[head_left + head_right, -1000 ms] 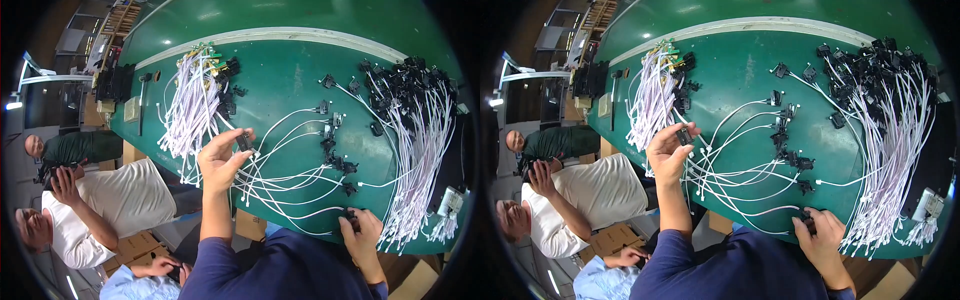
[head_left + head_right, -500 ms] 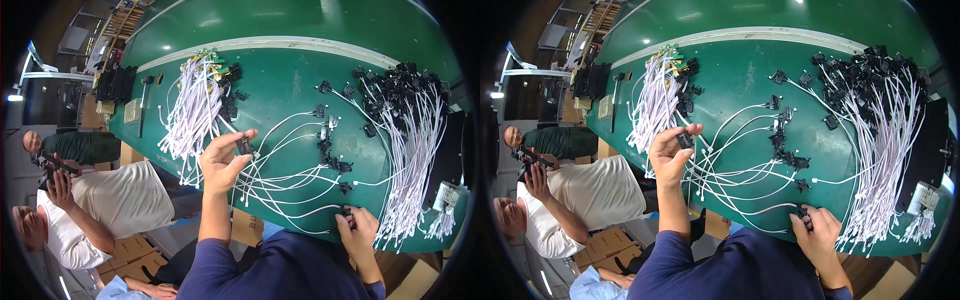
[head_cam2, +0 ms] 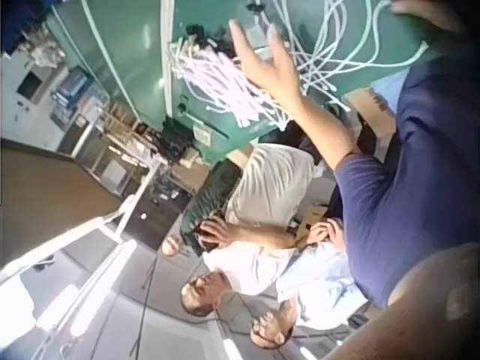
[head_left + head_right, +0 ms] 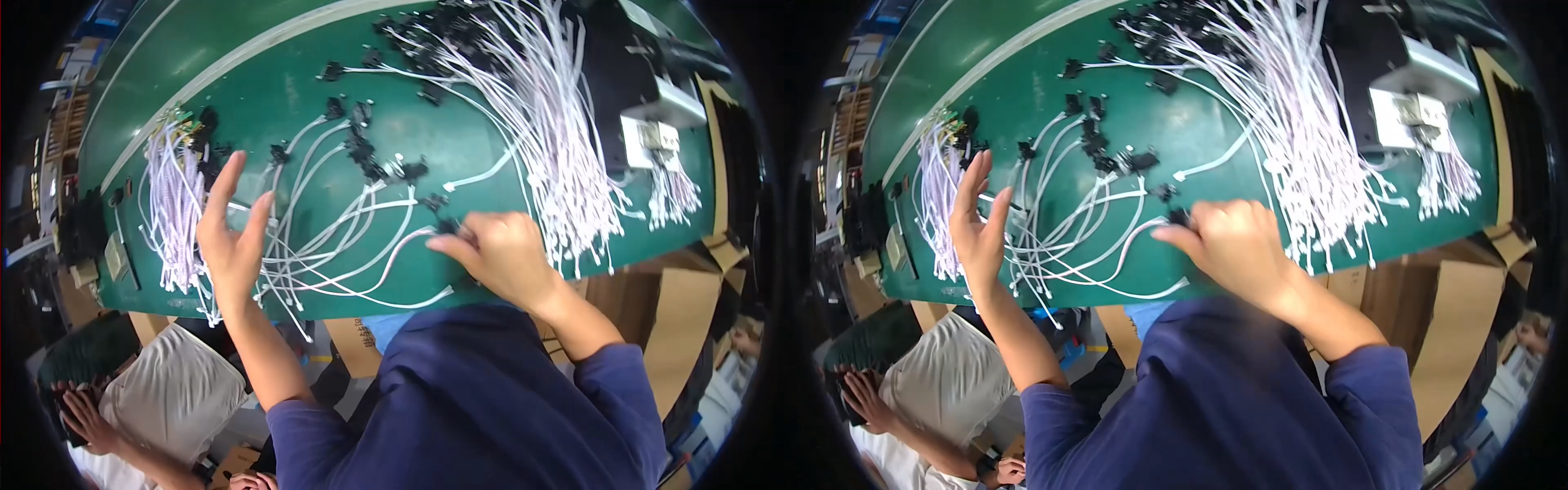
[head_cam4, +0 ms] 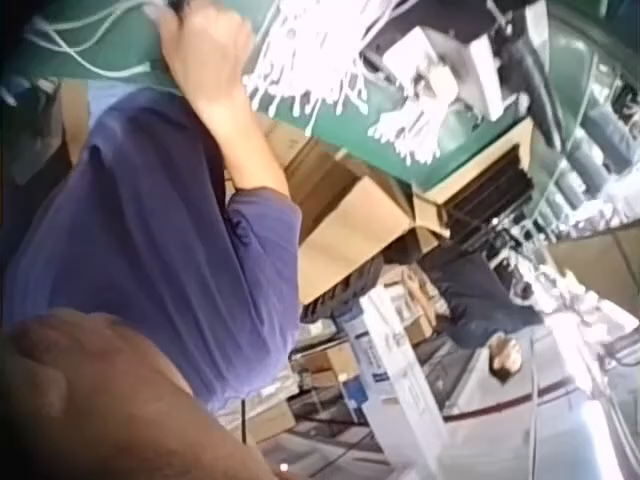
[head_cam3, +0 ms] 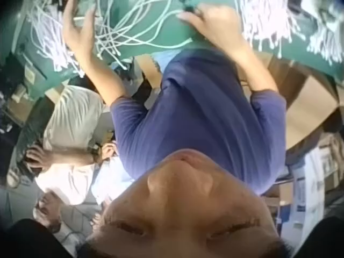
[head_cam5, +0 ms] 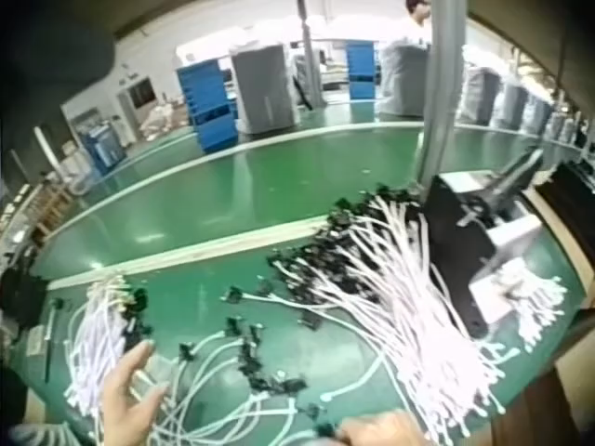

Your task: The worker is assembling wiring harnesses by attaching connectors to bundles of wires at a factory workbench.

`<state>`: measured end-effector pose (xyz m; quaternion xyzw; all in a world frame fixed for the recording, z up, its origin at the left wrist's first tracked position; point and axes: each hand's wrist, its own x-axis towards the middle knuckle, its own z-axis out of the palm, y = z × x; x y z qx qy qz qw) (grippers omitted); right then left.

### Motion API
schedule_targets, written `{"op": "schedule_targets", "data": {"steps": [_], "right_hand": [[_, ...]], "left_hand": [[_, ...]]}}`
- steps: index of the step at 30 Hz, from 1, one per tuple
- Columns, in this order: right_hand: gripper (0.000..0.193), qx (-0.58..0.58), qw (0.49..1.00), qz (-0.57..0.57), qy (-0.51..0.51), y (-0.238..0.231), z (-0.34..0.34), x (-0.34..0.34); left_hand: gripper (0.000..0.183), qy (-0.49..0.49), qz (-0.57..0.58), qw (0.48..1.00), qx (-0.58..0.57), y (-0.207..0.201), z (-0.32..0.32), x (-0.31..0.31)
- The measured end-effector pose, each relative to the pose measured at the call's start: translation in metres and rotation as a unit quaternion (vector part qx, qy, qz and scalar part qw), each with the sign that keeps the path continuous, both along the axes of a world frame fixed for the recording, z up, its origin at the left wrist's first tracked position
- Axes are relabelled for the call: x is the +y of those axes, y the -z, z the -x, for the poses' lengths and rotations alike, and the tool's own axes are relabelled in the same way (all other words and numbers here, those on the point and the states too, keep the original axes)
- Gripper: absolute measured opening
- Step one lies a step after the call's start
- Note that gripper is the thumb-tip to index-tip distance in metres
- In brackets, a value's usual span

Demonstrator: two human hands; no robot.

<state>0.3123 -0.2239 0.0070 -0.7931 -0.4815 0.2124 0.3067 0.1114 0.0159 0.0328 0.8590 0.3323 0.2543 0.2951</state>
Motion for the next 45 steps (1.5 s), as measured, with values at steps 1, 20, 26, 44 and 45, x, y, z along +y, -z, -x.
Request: {"op": "schedule_targets", "data": {"steps": [1, 20, 26, 44, 45], "right_hand": [[0.035, -0.037, 0.999, -0.008, -0.01, 0.002, 0.001, -0.001], [0.03, -0.107, 0.986, -0.082, -0.095, -0.014, 0.031, -0.052], [0.032, -0.092, 0.988, -0.088, -0.091, -0.009, 0.028, -0.047], [0.034, -0.048, 0.987, -0.149, -0.038, -0.005, 0.023, -0.052], [0.034, -0.051, 0.988, -0.141, -0.029, -0.007, 0.023, -0.05]], "left_hand": [[0.05, -0.006, 0.008, 1.0, -0.015, -0.004, 0.002, -0.01], [0.012, -0.183, -0.151, 0.971, 0.015, 0.006, 0.082, 0.062], [0.027, -0.082, -0.272, 0.948, 0.146, 0.004, 0.027, 0.089], [0.015, 0.112, 0.476, 0.778, -0.394, 0.003, -0.001, -0.032], [0.017, 0.148, 0.533, 0.728, -0.404, 0.008, -0.001, -0.045]]}}
